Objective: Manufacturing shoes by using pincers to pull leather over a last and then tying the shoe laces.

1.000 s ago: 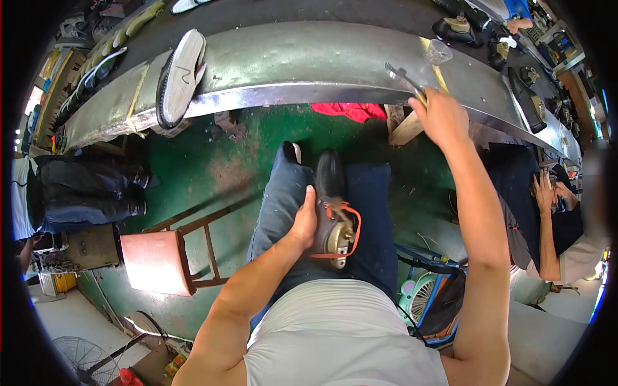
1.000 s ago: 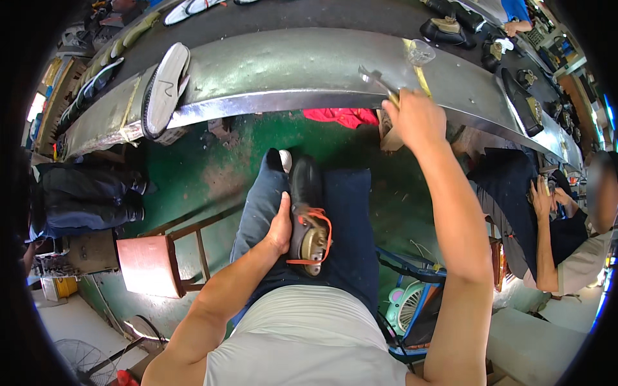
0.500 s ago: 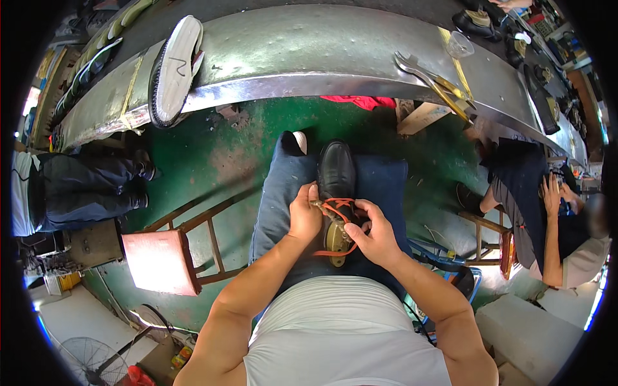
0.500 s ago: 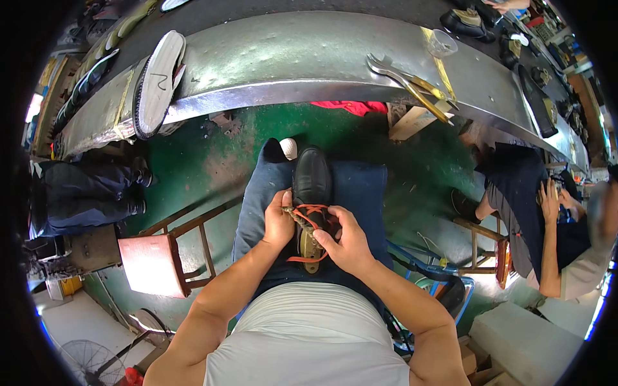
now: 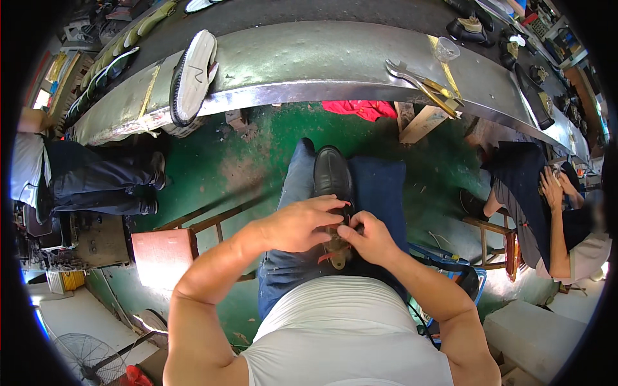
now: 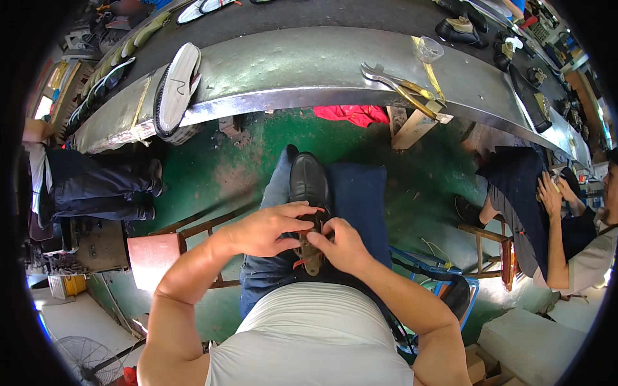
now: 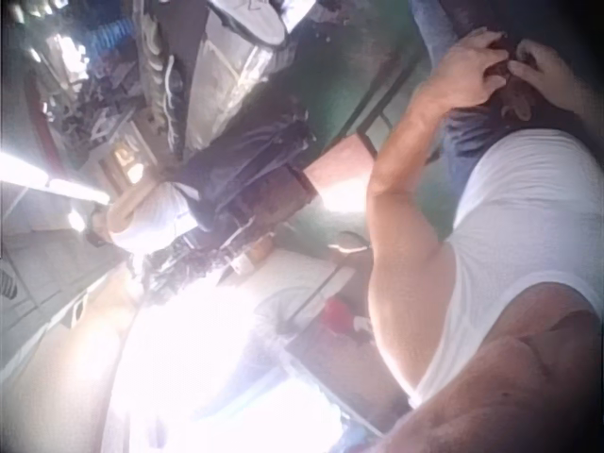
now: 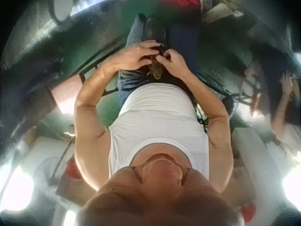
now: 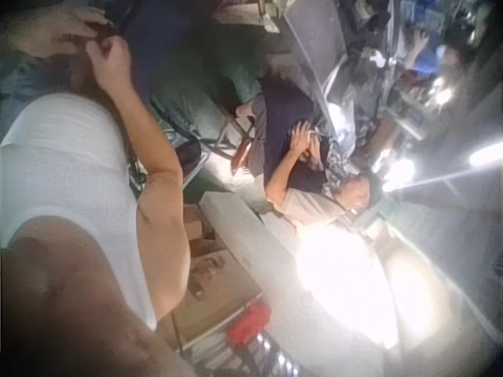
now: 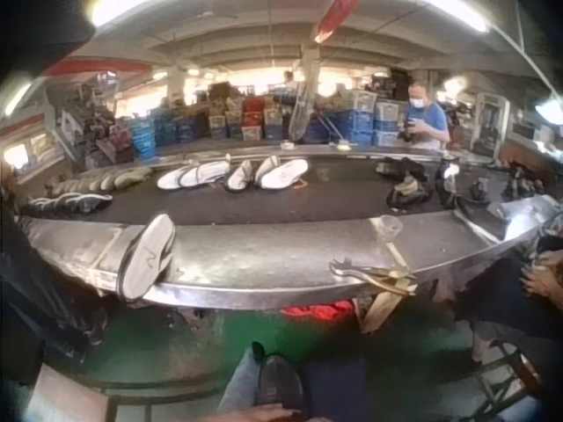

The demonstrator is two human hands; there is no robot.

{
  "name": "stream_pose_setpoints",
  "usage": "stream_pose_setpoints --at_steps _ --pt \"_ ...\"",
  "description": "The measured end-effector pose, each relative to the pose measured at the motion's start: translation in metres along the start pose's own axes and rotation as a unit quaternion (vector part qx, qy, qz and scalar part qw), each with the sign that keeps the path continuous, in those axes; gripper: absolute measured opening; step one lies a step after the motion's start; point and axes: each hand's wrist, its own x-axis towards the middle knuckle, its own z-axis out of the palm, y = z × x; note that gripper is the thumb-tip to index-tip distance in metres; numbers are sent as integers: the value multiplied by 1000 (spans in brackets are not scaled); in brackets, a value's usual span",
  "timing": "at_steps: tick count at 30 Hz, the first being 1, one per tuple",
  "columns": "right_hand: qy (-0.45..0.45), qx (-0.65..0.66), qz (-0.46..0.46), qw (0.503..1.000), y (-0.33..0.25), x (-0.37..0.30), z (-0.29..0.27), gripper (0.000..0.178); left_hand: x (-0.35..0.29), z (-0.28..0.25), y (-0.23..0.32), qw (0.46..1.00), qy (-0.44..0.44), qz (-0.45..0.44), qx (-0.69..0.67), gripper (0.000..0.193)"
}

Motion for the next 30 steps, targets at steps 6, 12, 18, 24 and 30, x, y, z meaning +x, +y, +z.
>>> stream_pose_setpoints --at_steps 6,12,18,24,30 --pt "-62 63 0 996 27 5 -24 36 -25 30 9 992 89 24 88 37" --pt "-176 69 83 978 1 4 -63 23 -111 38 18 991 -82 -92 -44 26" --pt "-168 299 57 938 -10 10 -62 24 -19 6 28 970 226 -82 -44 47" --pt "-176 372 65 909 -13 1 -63 26 23 37 19 992 128 -14 -16 22" --pt "-237 -39 122 963 -22 -18 -112 22 -25 18 -32 609 266 -238 -709 18"
